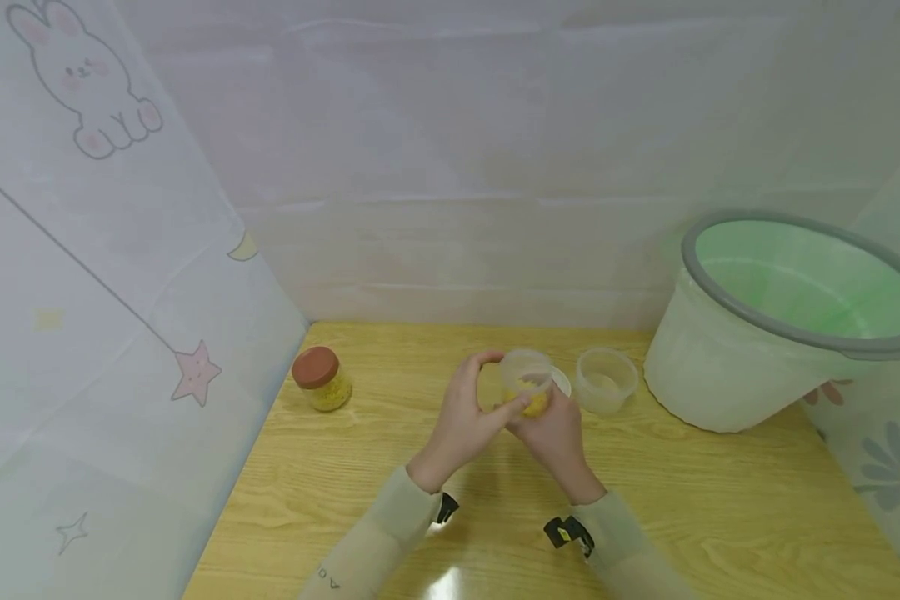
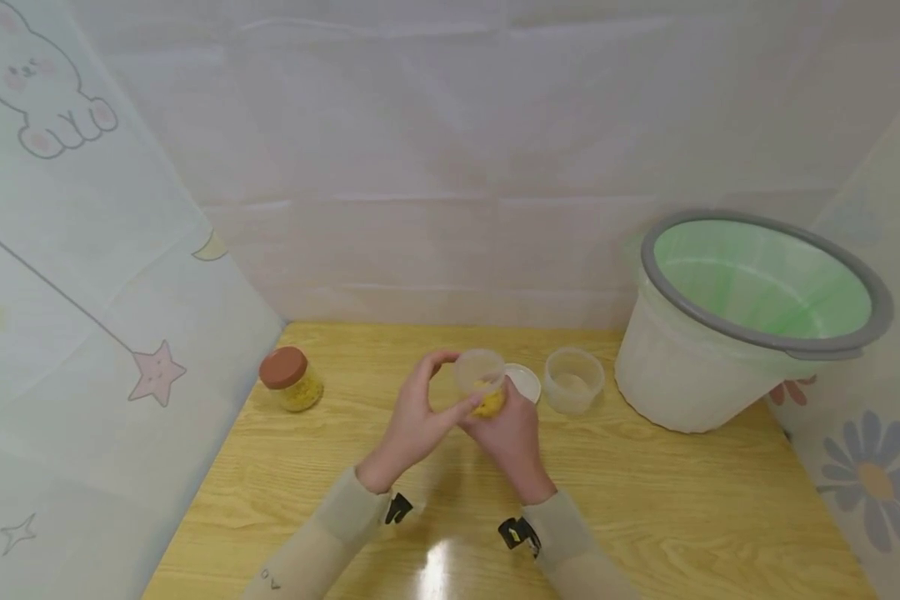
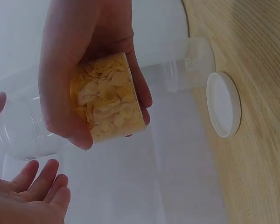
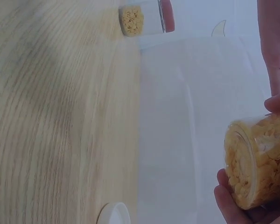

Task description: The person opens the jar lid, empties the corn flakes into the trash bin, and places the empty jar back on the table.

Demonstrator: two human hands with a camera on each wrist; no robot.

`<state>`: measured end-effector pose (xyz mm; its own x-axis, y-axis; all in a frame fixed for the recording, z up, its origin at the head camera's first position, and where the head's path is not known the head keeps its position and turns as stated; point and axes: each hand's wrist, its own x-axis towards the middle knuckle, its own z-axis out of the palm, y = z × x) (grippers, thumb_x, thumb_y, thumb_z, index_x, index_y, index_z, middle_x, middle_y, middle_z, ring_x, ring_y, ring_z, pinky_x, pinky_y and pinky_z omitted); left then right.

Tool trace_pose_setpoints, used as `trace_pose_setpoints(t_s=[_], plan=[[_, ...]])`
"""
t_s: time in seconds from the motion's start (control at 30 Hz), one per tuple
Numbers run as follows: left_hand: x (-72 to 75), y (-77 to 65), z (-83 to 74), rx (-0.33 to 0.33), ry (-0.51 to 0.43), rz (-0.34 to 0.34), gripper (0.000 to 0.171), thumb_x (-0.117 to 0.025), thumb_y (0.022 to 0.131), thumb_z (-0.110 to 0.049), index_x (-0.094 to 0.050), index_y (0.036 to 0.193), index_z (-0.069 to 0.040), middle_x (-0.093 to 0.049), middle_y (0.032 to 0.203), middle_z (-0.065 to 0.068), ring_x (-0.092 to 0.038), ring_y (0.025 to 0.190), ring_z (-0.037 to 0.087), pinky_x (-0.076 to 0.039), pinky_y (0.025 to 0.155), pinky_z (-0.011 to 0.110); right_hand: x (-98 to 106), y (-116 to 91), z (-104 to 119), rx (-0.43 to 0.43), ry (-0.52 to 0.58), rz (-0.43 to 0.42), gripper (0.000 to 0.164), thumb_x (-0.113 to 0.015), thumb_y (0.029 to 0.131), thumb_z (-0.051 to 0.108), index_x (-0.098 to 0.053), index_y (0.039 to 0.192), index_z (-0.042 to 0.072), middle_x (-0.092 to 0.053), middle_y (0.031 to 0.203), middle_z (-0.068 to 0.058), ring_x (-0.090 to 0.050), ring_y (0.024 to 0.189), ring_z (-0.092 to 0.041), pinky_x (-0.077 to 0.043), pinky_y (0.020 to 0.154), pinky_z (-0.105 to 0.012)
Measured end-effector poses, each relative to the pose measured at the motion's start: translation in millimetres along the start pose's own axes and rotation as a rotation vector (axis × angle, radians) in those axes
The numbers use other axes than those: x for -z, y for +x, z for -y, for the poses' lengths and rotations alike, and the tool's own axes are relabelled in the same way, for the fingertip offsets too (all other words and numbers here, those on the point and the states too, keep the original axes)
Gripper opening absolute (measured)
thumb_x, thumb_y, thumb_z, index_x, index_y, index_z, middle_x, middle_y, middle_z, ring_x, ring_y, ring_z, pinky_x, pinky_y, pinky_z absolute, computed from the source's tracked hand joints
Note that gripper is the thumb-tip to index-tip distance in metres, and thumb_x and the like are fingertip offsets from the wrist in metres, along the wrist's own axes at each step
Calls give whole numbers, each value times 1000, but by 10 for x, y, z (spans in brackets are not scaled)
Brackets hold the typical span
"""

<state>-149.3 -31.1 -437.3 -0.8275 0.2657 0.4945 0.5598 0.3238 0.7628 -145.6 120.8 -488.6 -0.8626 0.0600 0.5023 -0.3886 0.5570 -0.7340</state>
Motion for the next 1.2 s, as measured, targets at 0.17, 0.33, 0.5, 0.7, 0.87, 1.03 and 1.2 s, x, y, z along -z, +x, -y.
trace_pose_setpoints(t_s=[0.17,0.33,0.5,0.7,0.87,1.03,1.2], plan=[[10,22,-16,31,-2,18,65,-74,76,-49,-45,130,-26,-48,125,-10,-45,114,9,-39,92,39,-18,-36,15,73,27,35,44,-81,71,27,-58,105,13,-62,81,3,-50,57,-10,-47,54,-30],[19,59,-17,42,-28,32,68,-78,70,-49,-49,123,-19,-52,116,-11,-50,105,10,-42,88,40,-40,-56,44,117,56,44,49,-81,71,27,-57,112,14,-62,92,4,-57,75,-12,-49,64,-34],[38,85,-23,70,-84,45,68,-83,64,-48,-47,115,-20,-52,112,-10,-52,103,14,-42,86,42,-66,-73,84,155,93,71,54,-81,70,22,-57,117,14,-62,102,2,-58,84,-14,-49,69,-34],[29,89,-34,56,-76,63,66,-84,63,-47,-52,117,-25,-56,114,-6,-53,100,10,-44,83,38,-97,-100,125,143,143,91,51,-82,68,16,-60,114,14,-65,100,0,-61,90,-13,-51,71,-33],[14,89,-27,13,-32,60,63,-85,62,-46,-56,116,-29,-56,110,-14,-53,101,6,-44,84,37,-92,-117,140,89,135,83,50,-83,67,16,-61,112,13,-67,97,1,-61,88,-13,-51,70,-34],[12,72,-3,-13,-14,61,63,-84,64,-45,-55,119,-31,-55,110,-15,-53,99,5,-44,84,34,-67,-112,118,84,41,64,50,-83,65,20,-61,109,11,-66,90,4,-61,78,-11,-51,64,-32],[31,42,6,-5,-51,78,62,-79,71,-48,-52,124,-31,-56,116,-12,-52,105,5,-43,88,35,-48,-94,74,108,40,74,48,-82,70,25,-58,110,13,-63,95,3,-59,78,-12,-50,66,-34]])
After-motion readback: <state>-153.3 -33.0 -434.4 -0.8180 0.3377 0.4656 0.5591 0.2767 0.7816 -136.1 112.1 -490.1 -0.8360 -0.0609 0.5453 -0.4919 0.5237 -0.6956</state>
